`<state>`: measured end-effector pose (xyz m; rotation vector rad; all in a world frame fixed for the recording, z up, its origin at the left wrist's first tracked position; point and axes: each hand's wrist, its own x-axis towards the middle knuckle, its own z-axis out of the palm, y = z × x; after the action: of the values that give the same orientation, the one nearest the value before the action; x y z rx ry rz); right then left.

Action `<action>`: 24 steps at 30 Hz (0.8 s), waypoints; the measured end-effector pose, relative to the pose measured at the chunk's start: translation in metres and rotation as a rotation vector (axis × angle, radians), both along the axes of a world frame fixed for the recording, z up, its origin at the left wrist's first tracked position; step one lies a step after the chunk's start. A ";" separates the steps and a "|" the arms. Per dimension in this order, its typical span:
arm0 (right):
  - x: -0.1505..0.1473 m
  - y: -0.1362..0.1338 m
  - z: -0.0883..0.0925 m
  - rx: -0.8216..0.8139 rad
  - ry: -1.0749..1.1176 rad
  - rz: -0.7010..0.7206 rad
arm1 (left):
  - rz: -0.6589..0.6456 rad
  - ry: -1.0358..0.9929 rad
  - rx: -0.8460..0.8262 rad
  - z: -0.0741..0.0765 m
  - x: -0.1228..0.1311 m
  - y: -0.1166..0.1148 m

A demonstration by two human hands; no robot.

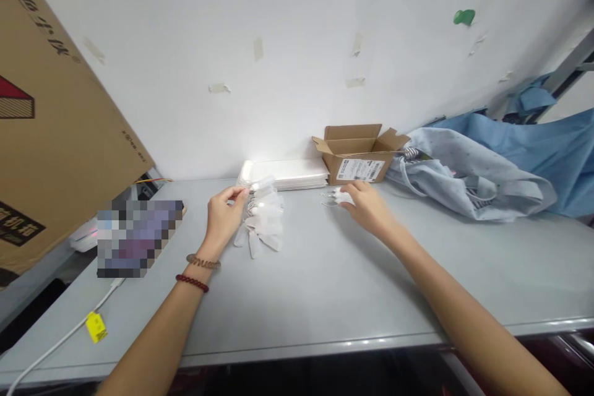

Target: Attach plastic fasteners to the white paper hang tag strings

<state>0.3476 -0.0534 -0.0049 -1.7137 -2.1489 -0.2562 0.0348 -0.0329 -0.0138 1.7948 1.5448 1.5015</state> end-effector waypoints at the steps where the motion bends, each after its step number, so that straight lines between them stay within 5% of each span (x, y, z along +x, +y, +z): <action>1: 0.005 0.002 -0.001 -0.021 -0.042 -0.032 | -0.002 0.016 -0.006 -0.003 -0.001 0.005; 8: 0.014 0.008 -0.005 -0.184 -0.120 -0.109 | -0.087 0.017 -0.093 -0.015 -0.002 0.015; 16: 0.012 0.008 -0.010 -0.155 -0.027 -0.055 | 0.022 0.006 -0.023 -0.008 -0.002 -0.002; 21: -0.002 -0.005 0.007 -0.115 0.331 0.135 | 0.004 -0.063 0.103 0.006 0.014 -0.027; 24: -0.019 -0.019 0.018 -0.186 0.587 0.215 | -0.132 -0.089 0.104 0.011 0.029 -0.040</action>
<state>0.3282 -0.0723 0.0136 -1.3977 -1.9191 0.4635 0.0640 -0.0726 -0.0027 1.8215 1.3029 1.6007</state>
